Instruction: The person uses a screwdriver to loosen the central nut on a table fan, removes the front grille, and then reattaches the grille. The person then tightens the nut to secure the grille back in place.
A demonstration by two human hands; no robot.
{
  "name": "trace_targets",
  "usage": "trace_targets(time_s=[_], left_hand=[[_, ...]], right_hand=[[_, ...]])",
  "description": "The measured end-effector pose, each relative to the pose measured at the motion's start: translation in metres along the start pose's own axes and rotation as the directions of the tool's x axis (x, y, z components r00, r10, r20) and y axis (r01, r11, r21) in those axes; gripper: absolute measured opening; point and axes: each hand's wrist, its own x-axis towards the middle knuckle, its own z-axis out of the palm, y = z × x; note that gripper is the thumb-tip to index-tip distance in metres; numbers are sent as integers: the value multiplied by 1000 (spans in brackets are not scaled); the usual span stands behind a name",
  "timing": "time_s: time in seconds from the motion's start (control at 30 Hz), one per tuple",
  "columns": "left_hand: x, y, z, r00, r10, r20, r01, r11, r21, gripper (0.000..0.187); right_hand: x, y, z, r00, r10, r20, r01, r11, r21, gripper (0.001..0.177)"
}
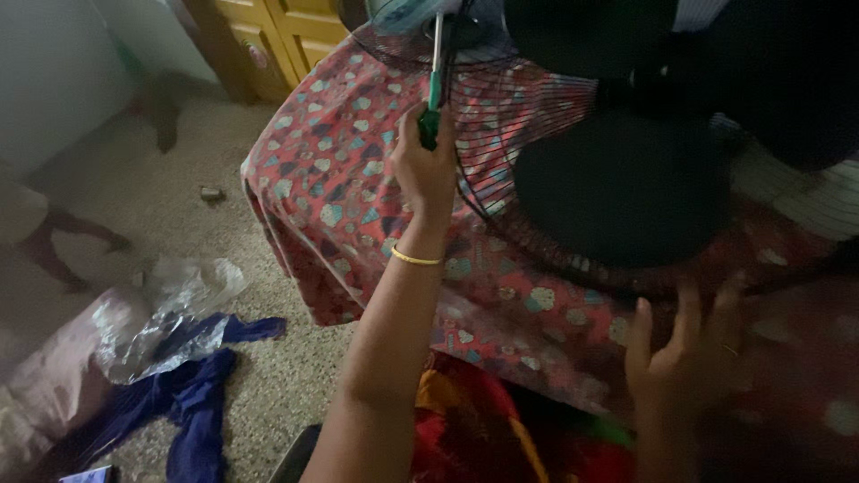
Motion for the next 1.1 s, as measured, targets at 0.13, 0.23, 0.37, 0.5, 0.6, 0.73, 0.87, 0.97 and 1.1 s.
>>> trace_targets(time_s=[0.13, 0.23, 0.37, 0.5, 0.6, 0.73, 0.87, 0.97, 1.1], left_hand=[[0, -3, 1, 995, -68, 78, 72, 996, -53, 34], [2, -4, 6, 979, -122, 165, 157, 963, -219, 36], [5, -9, 6, 997, 2, 72, 7, 993, -115, 37], [7, -11, 7, 990, 118, 83, -118, 993, -15, 36], [5, -14, 6, 992, -15, 126, 33, 990, -136, 37], [5, -12, 9, 990, 25, 139, -12, 995, -95, 30], [4, -6, 5, 988, 36, 151, -10, 986, -167, 27], [6, -4, 4, 988, 66, 143, -43, 986, -162, 26], [6, -3, 5, 989, 15, 148, -4, 997, -73, 28]], right_hand=[[-1, 0, 0, 1000, 14, 27, -10, 992, -123, 55], [-1, -1, -2, 992, 76, 98, -60, 986, -157, 58], [4, -4, -7, 995, 80, 59, -78, 996, -44, 63], [10, 10, -14, 974, 218, -69, -196, 951, 239, 74], [27, 45, -16, 910, 399, -109, -382, 912, 149, 75], [100, 121, -16, 912, 76, -404, -91, 996, -18, 65], [208, 173, -1, 953, 181, -243, -104, 949, 297, 73], [252, 180, 9, 965, 258, -41, -237, 932, 276, 67], [259, 164, 21, 920, 371, -130, -346, 921, 179, 32]])
